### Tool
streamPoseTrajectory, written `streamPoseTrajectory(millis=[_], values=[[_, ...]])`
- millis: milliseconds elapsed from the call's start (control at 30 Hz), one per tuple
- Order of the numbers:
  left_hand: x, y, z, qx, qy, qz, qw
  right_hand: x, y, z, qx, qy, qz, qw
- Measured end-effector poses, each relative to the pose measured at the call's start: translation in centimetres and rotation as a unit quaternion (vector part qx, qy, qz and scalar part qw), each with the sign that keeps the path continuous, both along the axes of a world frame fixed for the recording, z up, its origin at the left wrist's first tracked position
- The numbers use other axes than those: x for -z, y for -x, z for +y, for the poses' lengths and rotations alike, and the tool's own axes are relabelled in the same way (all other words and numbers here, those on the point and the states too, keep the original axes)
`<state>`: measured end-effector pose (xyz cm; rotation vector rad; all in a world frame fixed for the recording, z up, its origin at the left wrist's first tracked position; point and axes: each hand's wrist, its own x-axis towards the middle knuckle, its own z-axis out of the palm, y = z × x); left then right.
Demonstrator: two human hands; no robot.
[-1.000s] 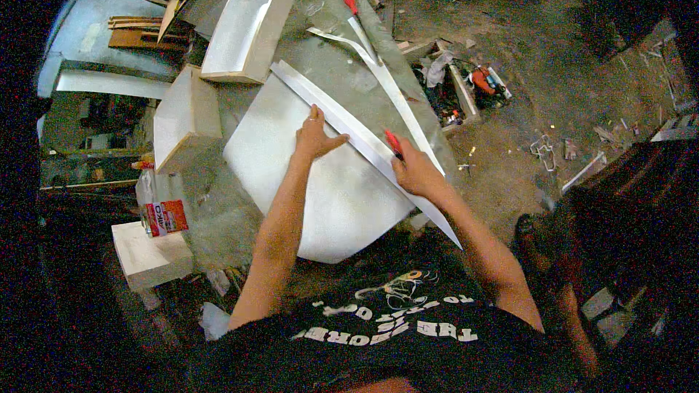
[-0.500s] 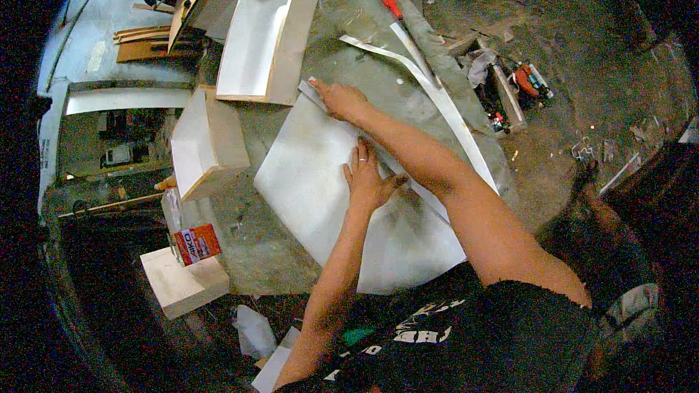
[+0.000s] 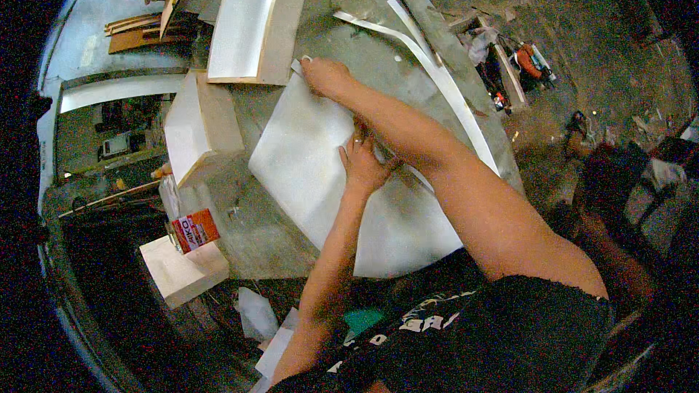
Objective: The person cuts white plastic strips with a utility knife and fits them into the edges of a wooden drawer box. They handle the drawer and strips repeatedly, aligning and pressing the strips into place.
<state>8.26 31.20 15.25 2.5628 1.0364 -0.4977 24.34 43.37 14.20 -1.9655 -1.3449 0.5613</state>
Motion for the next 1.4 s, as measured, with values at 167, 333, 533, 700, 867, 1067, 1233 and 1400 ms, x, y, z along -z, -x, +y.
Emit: streamPoseTrajectory(millis=[167, 333, 533, 700, 867, 1067, 1233, 1400], values=[[0.4, 0.2, 0.0, -0.010, -0.001, -0.026, 1.000, -0.2, 0.5, -3.1, -0.012, 0.047, 0.011, 0.999], [0.3, 0.2, 0.0, -0.002, -0.003, -0.021, 1.000, -0.1, 1.1, -8.7, -0.022, 0.041, -0.021, 0.999], [0.4, 0.4, 0.1, -0.001, -0.008, -0.048, 0.999, 0.3, 1.6, -14.7, -0.030, 0.047, -0.004, 0.998], [0.7, 0.5, 0.1, 0.004, -0.022, -0.037, 0.999, -0.3, 2.4, -19.3, -0.023, 0.071, 0.006, 0.997], [0.9, 0.5, 0.0, 0.004, -0.033, -0.029, 0.999, -1.6, 3.2, -24.5, -0.038, 0.119, 0.028, 0.992], [0.8, 0.5, -0.1, 0.015, -0.047, -0.021, 0.999, -2.9, 4.5, -30.4, -0.026, 0.170, 0.039, 0.984], [0.7, 0.4, 0.0, 0.025, -0.059, 0.005, 0.998, -4.0, 5.6, -35.9, -0.025, 0.222, 0.073, 0.972], [0.6, 0.2, 0.1, 0.032, -0.070, 0.017, 0.997, -5.1, 7.0, -42.6, -0.012, 0.237, 0.076, 0.968]])
